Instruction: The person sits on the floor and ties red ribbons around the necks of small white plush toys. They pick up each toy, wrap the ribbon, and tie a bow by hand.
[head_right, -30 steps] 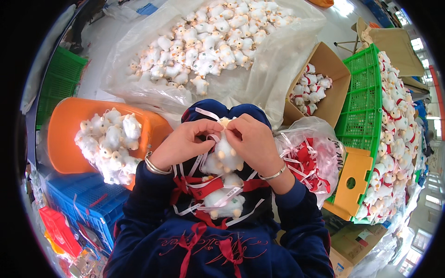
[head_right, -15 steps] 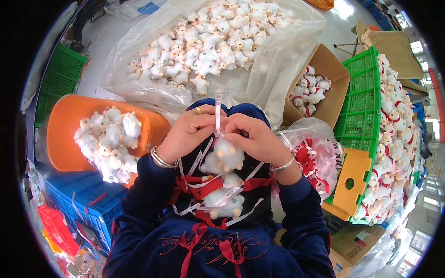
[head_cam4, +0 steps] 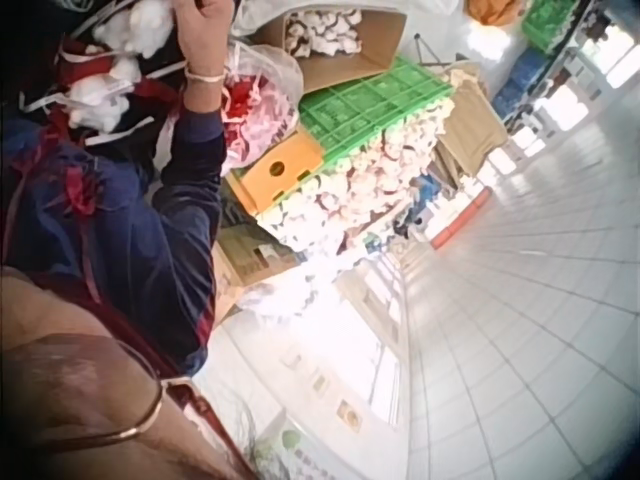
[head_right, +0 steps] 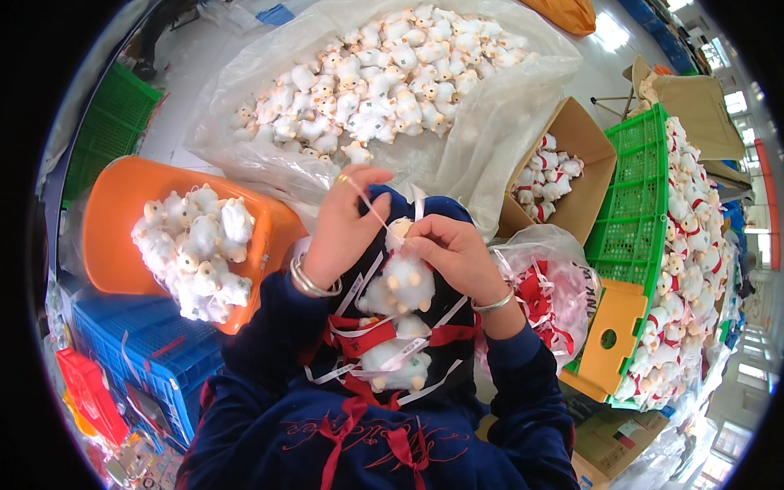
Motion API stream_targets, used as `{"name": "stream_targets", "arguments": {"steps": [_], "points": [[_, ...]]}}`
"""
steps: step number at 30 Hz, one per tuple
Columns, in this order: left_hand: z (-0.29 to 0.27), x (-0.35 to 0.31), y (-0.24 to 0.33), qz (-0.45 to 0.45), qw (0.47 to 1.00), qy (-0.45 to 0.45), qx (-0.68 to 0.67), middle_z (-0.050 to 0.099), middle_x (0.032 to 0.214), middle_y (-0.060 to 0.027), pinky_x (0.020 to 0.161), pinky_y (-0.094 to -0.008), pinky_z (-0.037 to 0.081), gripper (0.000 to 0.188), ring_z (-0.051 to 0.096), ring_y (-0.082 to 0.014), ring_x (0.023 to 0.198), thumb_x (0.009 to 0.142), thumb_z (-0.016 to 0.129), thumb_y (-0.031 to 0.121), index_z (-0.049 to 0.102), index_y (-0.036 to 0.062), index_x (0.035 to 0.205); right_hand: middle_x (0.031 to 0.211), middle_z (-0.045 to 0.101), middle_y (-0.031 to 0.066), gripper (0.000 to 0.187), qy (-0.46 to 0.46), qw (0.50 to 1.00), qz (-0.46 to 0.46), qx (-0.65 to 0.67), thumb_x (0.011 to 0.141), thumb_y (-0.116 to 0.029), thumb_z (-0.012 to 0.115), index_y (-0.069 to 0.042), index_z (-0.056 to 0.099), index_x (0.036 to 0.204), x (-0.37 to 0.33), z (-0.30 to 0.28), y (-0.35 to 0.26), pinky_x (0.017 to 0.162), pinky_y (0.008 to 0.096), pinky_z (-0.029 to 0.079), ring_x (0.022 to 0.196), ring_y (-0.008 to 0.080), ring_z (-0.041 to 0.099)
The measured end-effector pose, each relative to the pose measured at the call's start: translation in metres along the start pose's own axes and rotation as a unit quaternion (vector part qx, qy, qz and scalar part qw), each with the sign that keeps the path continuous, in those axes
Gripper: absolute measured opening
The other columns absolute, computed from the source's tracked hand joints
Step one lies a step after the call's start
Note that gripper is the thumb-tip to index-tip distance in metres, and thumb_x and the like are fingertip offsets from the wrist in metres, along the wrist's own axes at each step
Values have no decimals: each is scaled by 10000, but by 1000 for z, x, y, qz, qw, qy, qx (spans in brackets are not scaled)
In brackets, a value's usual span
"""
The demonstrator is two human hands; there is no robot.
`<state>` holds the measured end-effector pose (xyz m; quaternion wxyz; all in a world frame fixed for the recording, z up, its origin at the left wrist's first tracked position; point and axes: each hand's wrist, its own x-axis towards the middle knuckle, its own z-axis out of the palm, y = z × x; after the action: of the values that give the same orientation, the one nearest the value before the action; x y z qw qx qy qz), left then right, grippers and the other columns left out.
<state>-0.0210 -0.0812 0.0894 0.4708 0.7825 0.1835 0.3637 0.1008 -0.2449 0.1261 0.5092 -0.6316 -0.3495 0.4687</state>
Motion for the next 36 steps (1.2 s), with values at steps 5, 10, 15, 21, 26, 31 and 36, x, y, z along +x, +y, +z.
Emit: {"name": "stream_targets", "arguments": {"steps": [5, 10, 15, 21, 26, 31, 36], "points": [[-10, -50, 36, -227, 954, -122, -151, 652, 849, -9, 625, -222, 471, 129, 569, -41, 694, 921, 718, 72, 715, 15, 1036, 858, 639, -40, 87, 14, 1000, 4, 6, 986, -106, 677, -19, 684, 983, 0, -4, 4, 677, 207, 461, 757, 41, 558], [-11, -44, 33, -181, 966, -157, -93, 654, 852, -32, 656, -244, 488, 133, 604, -86, 715, 906, 761, 101, 737, 14, 1003, 913, 599, -25, 89, 3, 999, -20, 36, 972, -96, 699, -12, 670, 960, 4, -4, 1, 667, 222, 459, 753, 51, 556], [-7, -39, 32, -140, 972, -143, -119, 668, 840, -98, 658, -308, 508, 105, 655, -199, 712, 903, 726, 88, 735, 5, 967, 976, 563, -33, 80, -3, 999, -33, -24, 962, -89, 709, -23, 668, 947, 9, -9, 0, 692, 217, 438, 805, 45, 535], [-5, -44, 31, -149, 973, -122, -129, 578, 782, -9, 591, -243, 413, 81, 508, -57, 668, 926, 727, 88, 688, 19, 946, 989, 561, -38, 87, -51, 997, -32, -42, 962, -110, 720, -37, 675, 944, 18, -19, -7, 694, 209, 412, 821, 37, 514], [1, -41, 28, -143, 966, -110, -186, 607, 797, -12, 610, -249, 446, 91, 532, -74, 672, 936, 712, 81, 690, -5, 961, 1068, 561, -27, 77, -62, 998, -23, -12, 953, -109, 729, -38, 699, 960, 22, -24, -4, 708, 209, 418, 823, 37, 517], [4, -41, 24, -211, 941, -145, -223, 614, 821, 56, 622, -213, 438, 110, 535, -21, 708, 974, 686, 78, 697, 22, 1068, 1231, 580, 15, 82, -47, 997, -49, 37, 952, -115, 734, -40, 726, 985, 21, -21, -7, 716, 215, 448, 819, 40, 538], [3, -36, 25, -199, 942, -168, -210, 660, 871, 41, 677, -205, 474, 165, 578, -19, 773, 974, 692, 94, 718, 11, 1114, 1300, 576, 53, 60, -77, 995, -61, -2, 951, -100, 725, -42, 714, 957, 23, -23, -3, 770, 222, 447, 893, 52, 549]]}}
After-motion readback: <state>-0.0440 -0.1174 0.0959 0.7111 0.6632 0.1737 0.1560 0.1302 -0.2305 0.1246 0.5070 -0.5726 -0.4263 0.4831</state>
